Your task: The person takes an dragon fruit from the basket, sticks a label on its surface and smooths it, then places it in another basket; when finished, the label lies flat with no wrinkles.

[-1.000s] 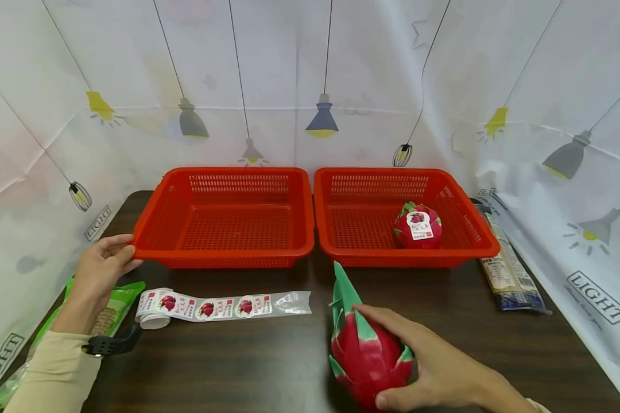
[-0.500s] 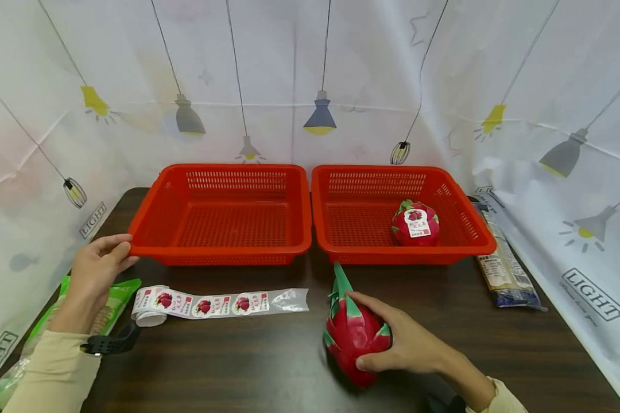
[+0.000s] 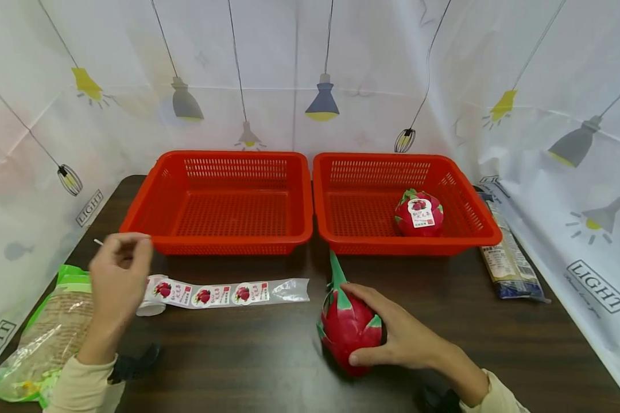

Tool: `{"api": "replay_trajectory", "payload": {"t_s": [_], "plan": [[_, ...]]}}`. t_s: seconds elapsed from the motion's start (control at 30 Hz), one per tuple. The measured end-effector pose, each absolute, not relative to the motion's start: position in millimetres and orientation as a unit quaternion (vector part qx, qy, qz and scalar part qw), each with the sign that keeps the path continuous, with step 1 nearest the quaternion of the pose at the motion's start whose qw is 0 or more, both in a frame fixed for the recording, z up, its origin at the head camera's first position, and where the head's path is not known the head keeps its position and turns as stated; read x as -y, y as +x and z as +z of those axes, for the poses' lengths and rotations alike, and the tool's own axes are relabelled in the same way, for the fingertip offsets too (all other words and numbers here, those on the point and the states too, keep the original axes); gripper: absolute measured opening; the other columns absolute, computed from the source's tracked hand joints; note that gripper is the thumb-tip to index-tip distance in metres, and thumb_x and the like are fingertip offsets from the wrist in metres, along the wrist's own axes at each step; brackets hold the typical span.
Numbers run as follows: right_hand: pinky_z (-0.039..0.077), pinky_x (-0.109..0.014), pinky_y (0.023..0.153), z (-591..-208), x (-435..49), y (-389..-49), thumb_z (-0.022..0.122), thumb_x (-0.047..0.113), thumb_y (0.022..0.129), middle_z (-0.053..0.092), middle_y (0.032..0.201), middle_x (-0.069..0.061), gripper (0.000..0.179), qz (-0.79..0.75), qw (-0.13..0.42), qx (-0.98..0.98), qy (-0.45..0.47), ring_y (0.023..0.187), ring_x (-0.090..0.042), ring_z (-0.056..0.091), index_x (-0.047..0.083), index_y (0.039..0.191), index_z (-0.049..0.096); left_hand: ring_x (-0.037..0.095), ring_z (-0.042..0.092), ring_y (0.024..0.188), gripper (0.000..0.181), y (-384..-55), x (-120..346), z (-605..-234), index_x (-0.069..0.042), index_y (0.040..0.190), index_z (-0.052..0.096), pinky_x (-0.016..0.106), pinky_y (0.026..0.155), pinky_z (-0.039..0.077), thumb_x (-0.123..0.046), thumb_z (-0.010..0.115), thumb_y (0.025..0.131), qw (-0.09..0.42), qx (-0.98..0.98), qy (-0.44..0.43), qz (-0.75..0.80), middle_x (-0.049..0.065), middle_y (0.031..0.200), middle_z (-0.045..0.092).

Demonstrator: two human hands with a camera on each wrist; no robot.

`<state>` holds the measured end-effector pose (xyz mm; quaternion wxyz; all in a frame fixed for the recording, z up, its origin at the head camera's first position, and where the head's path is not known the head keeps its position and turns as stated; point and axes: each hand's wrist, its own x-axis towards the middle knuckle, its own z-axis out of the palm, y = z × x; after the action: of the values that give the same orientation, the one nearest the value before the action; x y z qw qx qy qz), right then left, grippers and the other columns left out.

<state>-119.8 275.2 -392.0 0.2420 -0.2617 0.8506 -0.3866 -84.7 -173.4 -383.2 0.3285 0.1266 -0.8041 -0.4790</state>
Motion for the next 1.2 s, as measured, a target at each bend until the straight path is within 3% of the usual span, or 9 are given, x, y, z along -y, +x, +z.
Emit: {"api": "replay_trajectory", "payload": {"t_s": [0.1, 0.2, 0.3, 0.37, 0.57, 0.7, 0.87, 1.03, 1.2], "plan": [[0.061, -0.028, 0.082, -390, -275, -120, 0.088, 0.046, 0.073, 0.039, 0.155, 0.000, 0.102, -0.384, 0.233, -0.854, -0.262, 0.138, -0.035, 0.041, 0.044, 0.155, 0.029, 0.004, 0.062, 0.079, 0.009, -79, 146, -381, -0.004, 0.103, 0.071, 0.019, 0.069, 0.051, -0.008, 0.069, 0.094, 0.182, 0.894, -0.025, -0.409, -0.004, 0.093, 0.068], [0.061, -0.028, 0.082, -390, -276, -120, 0.088, 0.046, 0.073, 0.039, 0.156, 0.000, 0.102, -0.389, 0.228, -0.853, -0.261, 0.137, -0.035, 0.041, 0.043, 0.156, 0.028, 0.022, 0.064, 0.093, 0.021, -84, 121, -388, -0.007, 0.109, 0.070, 0.038, 0.079, 0.056, -0.017, 0.075, 0.091, 0.074, 0.942, -0.108, -0.309, 0.007, 0.104, 0.069], [0.061, -0.029, 0.082, -389, -278, -119, 0.087, 0.045, 0.074, 0.039, 0.156, -0.001, 0.101, -0.394, 0.219, -0.853, -0.264, 0.137, -0.036, 0.042, 0.041, 0.156, 0.030, 0.033, 0.060, 0.104, 0.040, -93, 101, -400, -0.003, 0.118, 0.068, 0.049, 0.087, 0.054, -0.023, 0.081, 0.086, 0.039, 0.966, -0.129, -0.222, 0.013, 0.113, 0.065], [0.061, -0.029, 0.083, -388, -279, -119, 0.087, 0.045, 0.074, 0.039, 0.156, -0.002, 0.099, -0.395, 0.213, -0.853, -0.266, 0.136, -0.036, 0.043, 0.041, 0.156, 0.030, 0.037, 0.057, 0.106, 0.050, -99, 93, -405, 0.001, 0.122, 0.065, 0.050, 0.085, 0.054, -0.023, 0.084, 0.083, 0.025, 0.974, -0.128, -0.184, 0.017, 0.116, 0.062], [0.059, -0.027, 0.084, -386, -279, -118, 0.084, 0.044, 0.078, 0.041, 0.155, -0.001, 0.093, -0.386, 0.187, -0.859, -0.278, 0.133, -0.034, 0.045, 0.038, 0.155, 0.032, 0.040, 0.056, 0.101, 0.044, -102, 94, -405, 0.005, 0.114, 0.062, 0.050, 0.077, 0.055, -0.012, 0.085, 0.080, -0.033, 0.983, -0.091, -0.159, 0.023, 0.114, 0.056], [0.058, -0.027, 0.089, -384, -280, -118, 0.082, 0.041, 0.080, 0.045, 0.154, 0.004, 0.088, -0.377, 0.128, -0.867, -0.301, 0.131, -0.028, 0.051, 0.034, 0.154, 0.037, 0.039, 0.056, 0.095, 0.031, -100, 105, -405, 0.003, 0.107, 0.063, 0.051, 0.080, 0.054, -0.004, 0.079, 0.082, -0.035, 0.984, -0.097, -0.146, 0.021, 0.104, 0.057], [0.055, -0.042, 0.102, -378, -277, -120, 0.081, 0.031, 0.081, 0.049, 0.153, 0.006, 0.082, -0.367, 0.051, -0.866, -0.336, 0.134, -0.019, 0.052, 0.033, 0.153, 0.041, 0.038, 0.062, 0.091, 0.024, -99, 114, -412, 0.001, 0.105, 0.067, 0.051, 0.080, 0.055, -0.002, 0.076, 0.083, -0.005, 0.984, -0.117, -0.137, 0.017, 0.096, 0.062], [0.050, -0.055, 0.106, -366, -271, -124, 0.080, 0.030, 0.080, 0.048, 0.154, 0.008, 0.083, -0.357, 0.034, -0.867, -0.347, 0.139, -0.012, 0.047, 0.034, 0.153, 0.041, 0.035, 0.066, 0.087, 0.021, -96, 116, -412, 0.001, 0.105, 0.070, 0.050, 0.078, 0.057, -0.001, 0.073, 0.085, 0.024, 0.980, -0.123, -0.154, 0.014, 0.094, 0.066], [0.046, -0.057, 0.109, -343, -249, -133, 0.080, 0.027, 0.084, 0.049, 0.154, 0.006, 0.072, -0.351, 0.022, -0.855, -0.382, 0.141, -0.015, 0.047, 0.030, 0.149, 0.049, 0.028, 0.066, 0.091, 0.023, -90, 109, -397, -0.001, 0.110, 0.072, 0.044, 0.080, 0.057, 0.000, 0.072, 0.087, 0.103, 0.964, -0.156, -0.188, 0.010, 0.100, 0.069]]}}
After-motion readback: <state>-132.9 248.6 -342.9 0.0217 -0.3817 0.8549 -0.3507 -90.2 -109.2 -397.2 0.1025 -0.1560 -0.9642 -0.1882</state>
